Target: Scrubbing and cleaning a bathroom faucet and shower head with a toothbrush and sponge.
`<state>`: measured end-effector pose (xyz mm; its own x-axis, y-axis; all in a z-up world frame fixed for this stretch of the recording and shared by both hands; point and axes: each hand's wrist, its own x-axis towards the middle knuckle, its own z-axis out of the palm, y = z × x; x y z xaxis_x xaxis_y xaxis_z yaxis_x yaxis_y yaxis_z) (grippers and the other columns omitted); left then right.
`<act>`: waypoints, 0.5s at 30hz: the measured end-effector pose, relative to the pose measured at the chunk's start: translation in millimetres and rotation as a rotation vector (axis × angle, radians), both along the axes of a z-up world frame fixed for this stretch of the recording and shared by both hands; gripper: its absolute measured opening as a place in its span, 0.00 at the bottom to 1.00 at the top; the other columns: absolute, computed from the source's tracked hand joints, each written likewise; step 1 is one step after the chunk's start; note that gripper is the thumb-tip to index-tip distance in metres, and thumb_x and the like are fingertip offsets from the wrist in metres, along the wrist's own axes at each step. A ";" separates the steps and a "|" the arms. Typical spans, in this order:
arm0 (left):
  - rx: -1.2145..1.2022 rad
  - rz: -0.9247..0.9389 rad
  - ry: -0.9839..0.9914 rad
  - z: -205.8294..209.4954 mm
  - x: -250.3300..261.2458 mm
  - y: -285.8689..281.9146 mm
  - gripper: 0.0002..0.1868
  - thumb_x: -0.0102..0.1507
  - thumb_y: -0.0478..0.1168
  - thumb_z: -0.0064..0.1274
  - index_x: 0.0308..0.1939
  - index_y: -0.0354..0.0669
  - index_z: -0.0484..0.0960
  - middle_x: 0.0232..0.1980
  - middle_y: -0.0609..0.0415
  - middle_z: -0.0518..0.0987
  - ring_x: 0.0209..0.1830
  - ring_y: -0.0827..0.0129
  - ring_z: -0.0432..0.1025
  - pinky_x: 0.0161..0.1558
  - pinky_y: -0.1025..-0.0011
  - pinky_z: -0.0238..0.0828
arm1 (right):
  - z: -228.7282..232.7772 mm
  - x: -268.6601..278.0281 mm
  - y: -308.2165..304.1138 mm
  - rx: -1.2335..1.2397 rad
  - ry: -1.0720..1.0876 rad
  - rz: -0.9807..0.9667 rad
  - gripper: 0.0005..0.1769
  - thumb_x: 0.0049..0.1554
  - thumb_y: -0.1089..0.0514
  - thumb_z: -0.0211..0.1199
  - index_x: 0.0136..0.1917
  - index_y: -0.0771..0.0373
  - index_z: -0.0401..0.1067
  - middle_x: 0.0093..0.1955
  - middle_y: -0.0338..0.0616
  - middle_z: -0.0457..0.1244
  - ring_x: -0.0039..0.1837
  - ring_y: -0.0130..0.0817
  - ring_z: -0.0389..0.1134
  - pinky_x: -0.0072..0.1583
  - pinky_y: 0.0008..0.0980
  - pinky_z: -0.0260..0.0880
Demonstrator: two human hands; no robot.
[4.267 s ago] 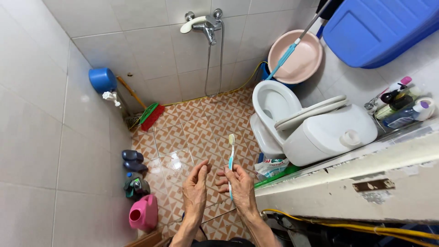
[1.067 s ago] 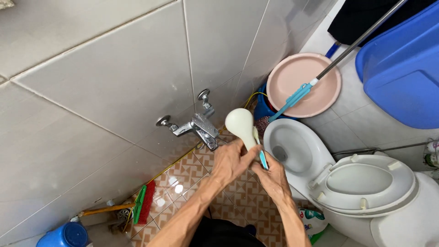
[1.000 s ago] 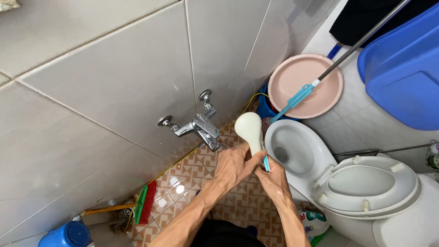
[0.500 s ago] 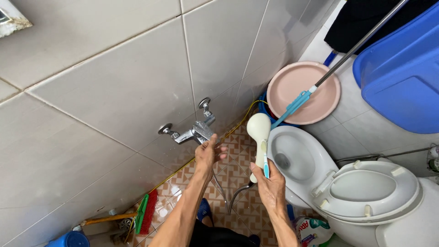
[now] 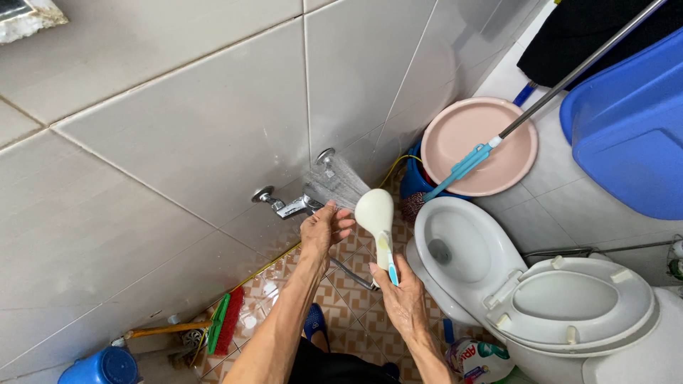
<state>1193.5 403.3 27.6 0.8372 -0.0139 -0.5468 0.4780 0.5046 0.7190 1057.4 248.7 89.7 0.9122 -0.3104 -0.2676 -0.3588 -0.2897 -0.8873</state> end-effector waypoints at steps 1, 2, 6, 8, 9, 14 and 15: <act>0.000 0.002 0.001 2.2 -0.4 -1.0 0.15 0.68 0.48 0.52 0.41 0.39 0.82 0.42 0.49 0.87 0.32 0.70 0.81 0.31 0.74 0.79 | 5.7 2.4 1.1 0.000 0.001 0.002 0.18 0.59 0.45 0.65 0.48 0.63 0.73 0.33 0.37 0.61 0.37 0.26 0.62 0.40 0.32 0.64; 0.003 0.000 0.000 4.4 -0.9 -2.0 0.15 0.68 0.48 0.52 0.41 0.38 0.81 0.42 0.49 0.87 0.32 0.70 0.81 0.31 0.73 0.79 | 11.4 4.8 2.3 -0.011 0.003 0.000 0.18 0.59 0.45 0.65 0.48 0.63 0.73 0.32 0.37 0.59 0.37 0.27 0.60 0.39 0.33 0.61; 0.009 0.009 -0.006 5.4 -1.8 0.7 0.14 0.68 0.48 0.52 0.41 0.40 0.80 0.42 0.49 0.87 0.31 0.69 0.81 0.31 0.73 0.79 | 21.0 13.5 1.8 -0.023 -0.090 -0.004 0.17 0.58 0.45 0.63 0.50 0.60 0.73 0.33 0.30 0.65 0.37 0.24 0.66 0.39 0.31 0.67; 0.036 0.001 -0.034 -18.3 -1.2 0.6 0.14 0.68 0.47 0.53 0.41 0.38 0.81 0.41 0.48 0.86 0.31 0.69 0.81 0.31 0.73 0.80 | 19.7 11.8 -1.1 -0.009 -0.003 0.090 0.17 0.59 0.45 0.63 0.50 0.61 0.74 0.32 0.32 0.62 0.36 0.26 0.63 0.38 0.33 0.64; 0.063 -0.004 -0.062 -30.7 -1.6 -0.3 0.13 0.67 0.45 0.53 0.42 0.37 0.82 0.41 0.47 0.86 0.31 0.69 0.81 0.31 0.72 0.80 | 18.8 10.0 -3.0 0.006 0.084 0.187 0.18 0.59 0.45 0.63 0.51 0.61 0.74 0.32 0.35 0.59 0.35 0.28 0.60 0.37 0.35 0.61; 0.124 -0.060 -0.082 -30.0 -16.2 -2.3 0.15 0.68 0.47 0.53 0.42 0.37 0.82 0.39 0.45 0.85 0.29 0.68 0.78 0.30 0.72 0.79 | 19.7 11.9 -8.9 0.006 0.023 0.171 0.19 0.59 0.46 0.62 0.58 0.58 0.75 0.34 0.35 0.63 0.38 0.26 0.65 0.41 0.33 0.67; 0.117 -0.074 -0.086 -25.6 -20.9 -2.6 0.16 0.68 0.50 0.52 0.42 0.39 0.81 0.39 0.47 0.85 0.29 0.69 0.78 0.29 0.72 0.78 | 15.3 13.0 -12.3 -0.120 0.090 0.088 0.18 0.60 0.46 0.61 0.58 0.57 0.76 0.32 0.40 0.61 0.36 0.29 0.63 0.39 0.35 0.64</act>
<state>1172.6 400.8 2.0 0.8799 -0.0178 -0.4749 0.4452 0.3806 0.8105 1070.4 236.4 105.0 0.9115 -0.2647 -0.3148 -0.4034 -0.4256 -0.8100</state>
